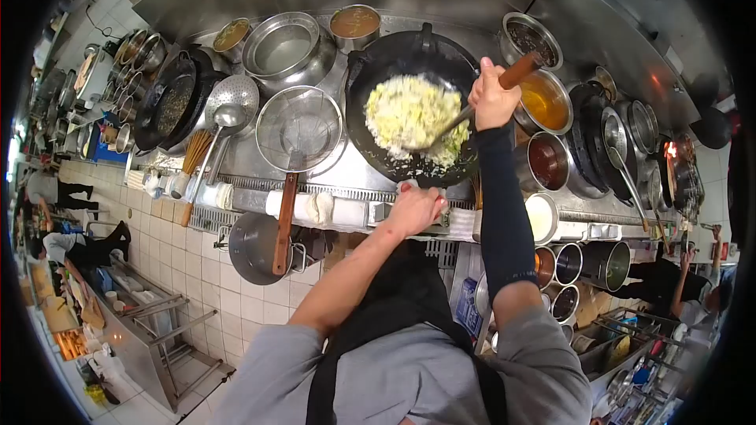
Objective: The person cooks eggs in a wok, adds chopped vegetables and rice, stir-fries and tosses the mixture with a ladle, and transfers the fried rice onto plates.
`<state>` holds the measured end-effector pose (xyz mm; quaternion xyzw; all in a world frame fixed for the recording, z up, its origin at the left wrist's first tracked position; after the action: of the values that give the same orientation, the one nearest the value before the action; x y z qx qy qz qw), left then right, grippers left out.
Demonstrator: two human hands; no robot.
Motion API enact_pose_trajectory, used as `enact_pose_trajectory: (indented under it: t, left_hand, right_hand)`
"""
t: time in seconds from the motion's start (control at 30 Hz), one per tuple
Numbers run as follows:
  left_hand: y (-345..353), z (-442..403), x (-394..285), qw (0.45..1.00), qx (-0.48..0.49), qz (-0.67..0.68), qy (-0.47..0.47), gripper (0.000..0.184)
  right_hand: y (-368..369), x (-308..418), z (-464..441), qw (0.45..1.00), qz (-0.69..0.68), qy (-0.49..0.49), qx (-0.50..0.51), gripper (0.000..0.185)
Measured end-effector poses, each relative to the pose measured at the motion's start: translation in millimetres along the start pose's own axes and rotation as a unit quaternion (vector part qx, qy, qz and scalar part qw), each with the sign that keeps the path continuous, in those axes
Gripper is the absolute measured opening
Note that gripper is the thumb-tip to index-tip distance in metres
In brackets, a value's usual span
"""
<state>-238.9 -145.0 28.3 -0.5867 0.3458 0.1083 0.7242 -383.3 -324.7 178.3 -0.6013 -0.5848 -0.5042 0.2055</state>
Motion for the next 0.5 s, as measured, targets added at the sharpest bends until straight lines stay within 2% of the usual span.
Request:
enact_pose_trajectory:
  t: [0.07, 0.1, 0.17, 0.27, 0.3, 0.37, 0.47, 0.5]
  left_hand:
    - [39.5, 21.0, 11.1, 1.0, -0.014, -0.025, 0.006, 0.032]
    - [50.8, 38.7, 18.5, 0.999, -0.035, 0.009, 0.006, 0.031]
    - [30.8, 66.4, 9.7, 0.999, 0.01, -0.02, 0.035, 0.03]
    - [-17.0, 36.6, -8.0, 1.0, -0.006, -0.004, 0.028, 0.031]
    - [-14.8, 13.7, -1.4, 0.999, 0.021, -0.027, 0.014, 0.033]
    - [-6.4, -15.3, 9.8, 1.0, 0.012, -0.005, -0.004, 0.034]
    - [8.3, -49.2, 28.1, 0.999, 0.018, 0.005, -0.034, 0.036]
    - [7.9, -56.2, 26.2, 1.0, 0.001, 0.007, -0.029, 0.036]
  right_hand:
    - [-0.2, 21.3, -30.0, 0.998, -0.025, -0.05, -0.037, 0.051]
    - [-0.7, 37.2, -42.2, 0.995, -0.036, -0.07, -0.053, 0.051]
    - [-1.5, 57.8, -57.9, 0.996, -0.067, -0.059, 0.014, 0.052]
    - [8.7, 78.8, -51.1, 0.995, -0.025, -0.042, 0.091, 0.051]
    - [13.6, 78.3, -55.4, 0.994, -0.02, -0.026, 0.106, 0.051]
    - [29.1, 94.1, -67.1, 0.994, -0.005, -0.028, 0.109, 0.049]
    - [29.2, 86.6, -79.0, 0.999, 0.001, -0.033, 0.026, 0.049]
    - [21.4, 51.9, -77.9, 0.996, 0.028, -0.085, -0.031, 0.047]
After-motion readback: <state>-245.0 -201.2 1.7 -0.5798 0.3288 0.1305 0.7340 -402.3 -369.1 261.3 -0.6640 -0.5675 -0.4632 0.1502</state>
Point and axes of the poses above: each hand's wrist, its own z-axis away from the middle knuckle, its own y-axis out of the palm, x = y × z, the point moved 2 cm from there along -z, towards the middle knuckle, and after that the axes turned 9 degrees about -y, right-handed, at the moved point
